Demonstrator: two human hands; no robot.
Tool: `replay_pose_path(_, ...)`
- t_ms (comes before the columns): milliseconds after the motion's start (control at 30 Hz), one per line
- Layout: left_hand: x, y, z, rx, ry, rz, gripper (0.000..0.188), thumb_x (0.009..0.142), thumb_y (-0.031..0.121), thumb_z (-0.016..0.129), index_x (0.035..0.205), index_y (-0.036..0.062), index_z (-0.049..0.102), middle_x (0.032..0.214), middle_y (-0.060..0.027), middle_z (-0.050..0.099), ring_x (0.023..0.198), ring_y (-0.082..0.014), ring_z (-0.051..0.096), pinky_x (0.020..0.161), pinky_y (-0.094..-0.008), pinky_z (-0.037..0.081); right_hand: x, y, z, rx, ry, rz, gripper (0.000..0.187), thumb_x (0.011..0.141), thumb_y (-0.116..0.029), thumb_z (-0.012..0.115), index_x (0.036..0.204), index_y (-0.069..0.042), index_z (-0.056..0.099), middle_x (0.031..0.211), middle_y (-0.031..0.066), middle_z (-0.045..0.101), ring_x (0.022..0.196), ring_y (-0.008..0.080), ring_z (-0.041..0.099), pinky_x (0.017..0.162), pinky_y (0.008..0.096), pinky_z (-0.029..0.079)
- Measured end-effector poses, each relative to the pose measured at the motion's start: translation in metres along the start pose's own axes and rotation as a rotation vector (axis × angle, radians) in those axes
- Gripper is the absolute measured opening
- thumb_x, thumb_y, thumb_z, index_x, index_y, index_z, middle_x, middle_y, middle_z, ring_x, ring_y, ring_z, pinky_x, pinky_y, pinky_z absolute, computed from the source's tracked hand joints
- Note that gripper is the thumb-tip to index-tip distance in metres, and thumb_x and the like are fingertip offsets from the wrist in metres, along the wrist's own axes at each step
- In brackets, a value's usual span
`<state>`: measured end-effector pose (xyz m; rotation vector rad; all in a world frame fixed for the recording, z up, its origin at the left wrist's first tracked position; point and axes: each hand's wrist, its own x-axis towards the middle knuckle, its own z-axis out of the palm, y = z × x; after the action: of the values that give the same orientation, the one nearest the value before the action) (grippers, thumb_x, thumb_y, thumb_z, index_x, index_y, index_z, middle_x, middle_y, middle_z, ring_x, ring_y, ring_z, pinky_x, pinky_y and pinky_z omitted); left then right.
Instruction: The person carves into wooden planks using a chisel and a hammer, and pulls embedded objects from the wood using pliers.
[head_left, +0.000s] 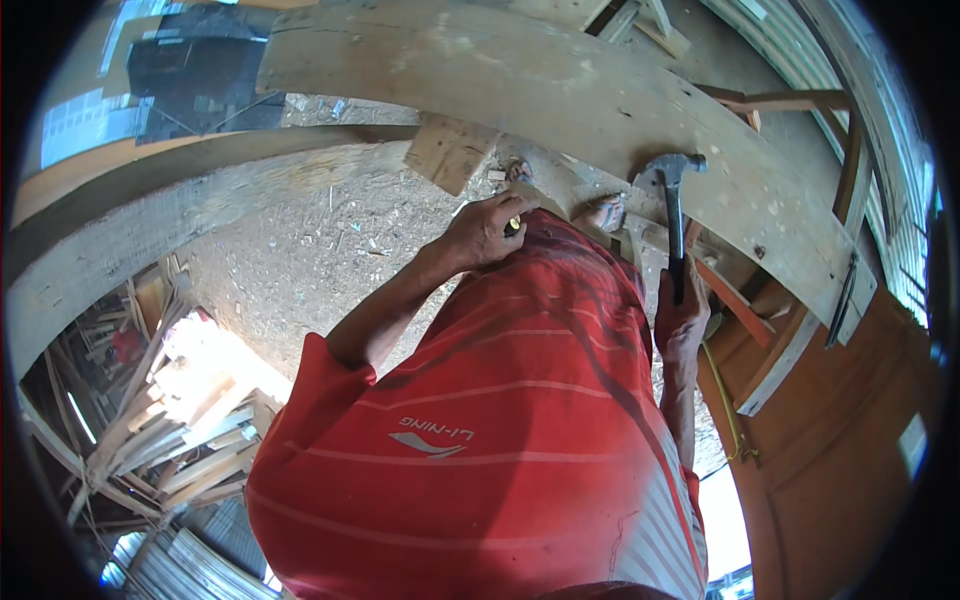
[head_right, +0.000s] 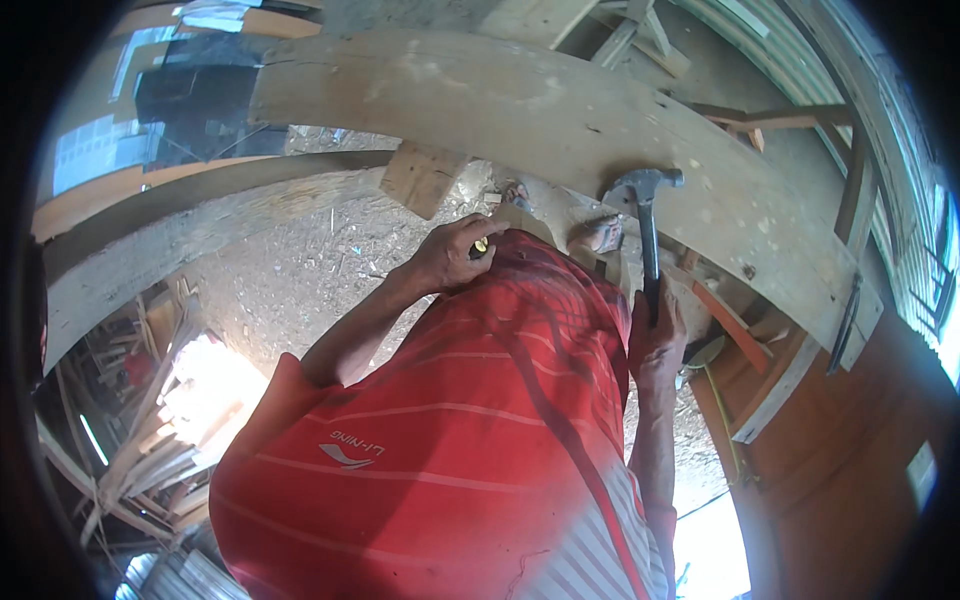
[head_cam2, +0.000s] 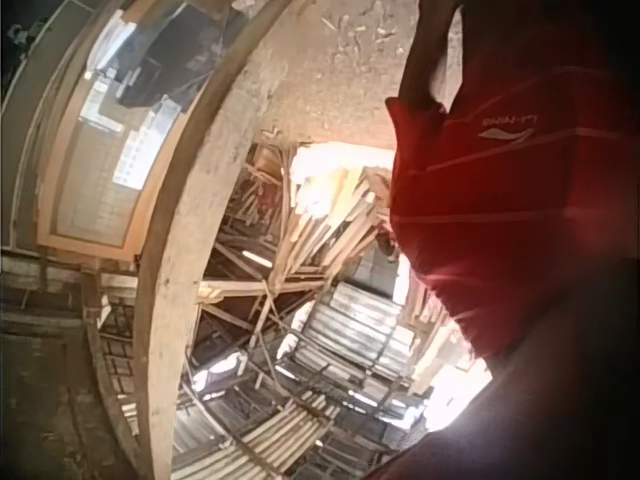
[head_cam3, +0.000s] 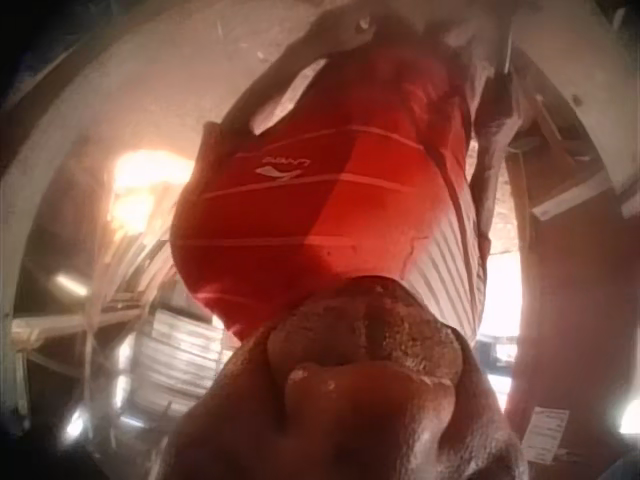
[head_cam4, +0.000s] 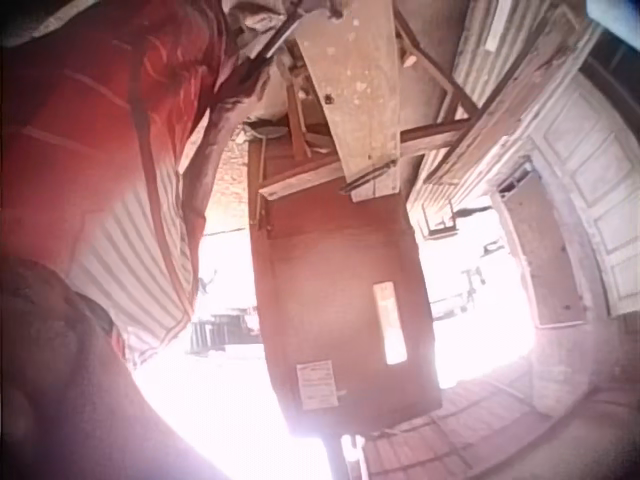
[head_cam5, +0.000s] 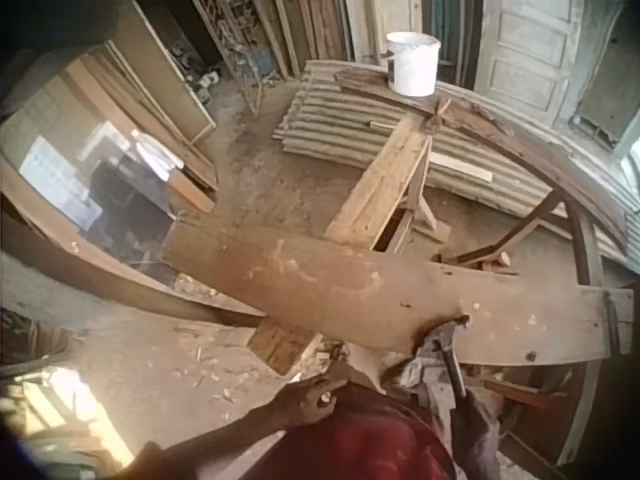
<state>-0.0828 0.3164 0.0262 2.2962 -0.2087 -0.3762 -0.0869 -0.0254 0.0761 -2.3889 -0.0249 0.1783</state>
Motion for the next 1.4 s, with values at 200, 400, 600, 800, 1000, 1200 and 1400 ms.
replay_pose_path(200, -0.005, -0.030, -0.026, -0.055, -0.069, 0.050, 0.041, 0.087, 0.016, 0.073, 0.127, 0.0113, 0.065, 0.111, -0.0143, 0.069, 0.097, -0.0330, 0.069, 0.083, -0.0417, 0.057, 0.030, -0.077, 0.052, 0.111, -0.240, -0.015, 0.043, 0.092, -0.009, 0.071, 0.133, -0.002, 0.062, 0.108, 0.0233, 0.069, 0.094, 0.0396, 0.071, 0.080, 0.0454, 0.056)
replay_pose_path(400, -0.012, -0.062, -0.039, -0.204, -0.187, 0.077, 0.041, 0.088, 0.020, 0.073, 0.126, 0.0077, 0.064, 0.112, -0.0151, 0.069, 0.101, -0.0319, 0.068, 0.085, -0.0422, 0.054, 0.073, -0.148, 0.124, 0.090, -0.263, -0.205, 0.046, 0.093, -0.010, 0.067, 0.136, 0.001, 0.056, 0.115, 0.0272, 0.067, 0.101, 0.0455, 0.068, 0.086, 0.0496, 0.056)
replay_pose_path(600, -0.020, -0.046, -0.086, -0.351, -0.177, -0.081, 0.036, 0.089, 0.022, 0.072, 0.119, 0.0030, 0.066, 0.105, -0.0193, 0.071, 0.096, -0.0340, 0.070, 0.083, -0.0425, 0.055, 0.107, -0.200, 0.153, 0.122, -0.390, -0.362, 0.045, 0.095, -0.011, 0.063, 0.137, 0.003, 0.053, 0.116, 0.0313, 0.065, 0.103, 0.0503, 0.065, 0.087, 0.0525, 0.054)
replay_pose_path(800, -0.020, -0.055, -0.096, -0.345, -0.075, -0.211, 0.031, 0.090, 0.022, 0.068, 0.113, 0.0011, 0.066, 0.098, -0.0218, 0.072, 0.091, -0.0373, 0.072, 0.082, -0.0445, 0.056, 0.139, -0.244, 0.177, 0.090, -0.446, -0.417, 0.042, 0.097, -0.012, 0.060, 0.136, 0.001, 0.053, 0.108, 0.0314, 0.066, 0.098, 0.0529, 0.064, 0.083, 0.0551, 0.052)
replay_pose_path(1000, -0.011, -0.061, -0.097, -0.289, -0.077, -0.091, 0.028, 0.090, 0.018, 0.066, 0.113, 0.0016, 0.065, 0.101, -0.0220, 0.070, 0.094, -0.0387, 0.070, 0.084, -0.0458, 0.055, 0.150, -0.241, 0.174, 0.080, -0.401, -0.362, 0.042, 0.097, -0.013, 0.062, 0.137, -0.004, 0.055, 0.102, 0.0293, 0.067, 0.093, 0.0510, 0.066, 0.080, 0.0556, 0.052)
replay_pose_path(1200, -0.011, -0.073, -0.084, -0.183, -0.011, -0.005, 0.031, 0.089, 0.016, 0.066, 0.117, 0.0028, 0.065, 0.100, -0.0206, 0.069, 0.094, -0.0382, 0.069, 0.083, -0.0475, 0.055, 0.143, -0.228, 0.161, 0.022, -0.347, -0.355, 0.042, 0.097, -0.014, 0.062, 0.138, -0.005, 0.056, 0.097, 0.0280, 0.068, 0.091, 0.0496, 0.066, 0.078, 0.0550, 0.053)
replay_pose_path(1400, -0.004, -0.068, -0.085, -0.180, -0.043, -0.002, 0.030, 0.088, 0.013, 0.067, 0.115, 0.0028, 0.068, 0.095, -0.0199, 0.071, 0.091, -0.0381, 0.070, 0.082, -0.0473, 0.054, 0.167, -0.235, 0.169, 0.049, -0.318, -0.421, 0.042, 0.097, -0.012, 0.061, 0.139, -0.005, 0.056, 0.097, 0.0277, 0.067, 0.090, 0.0480, 0.067, 0.077, 0.0548, 0.052)
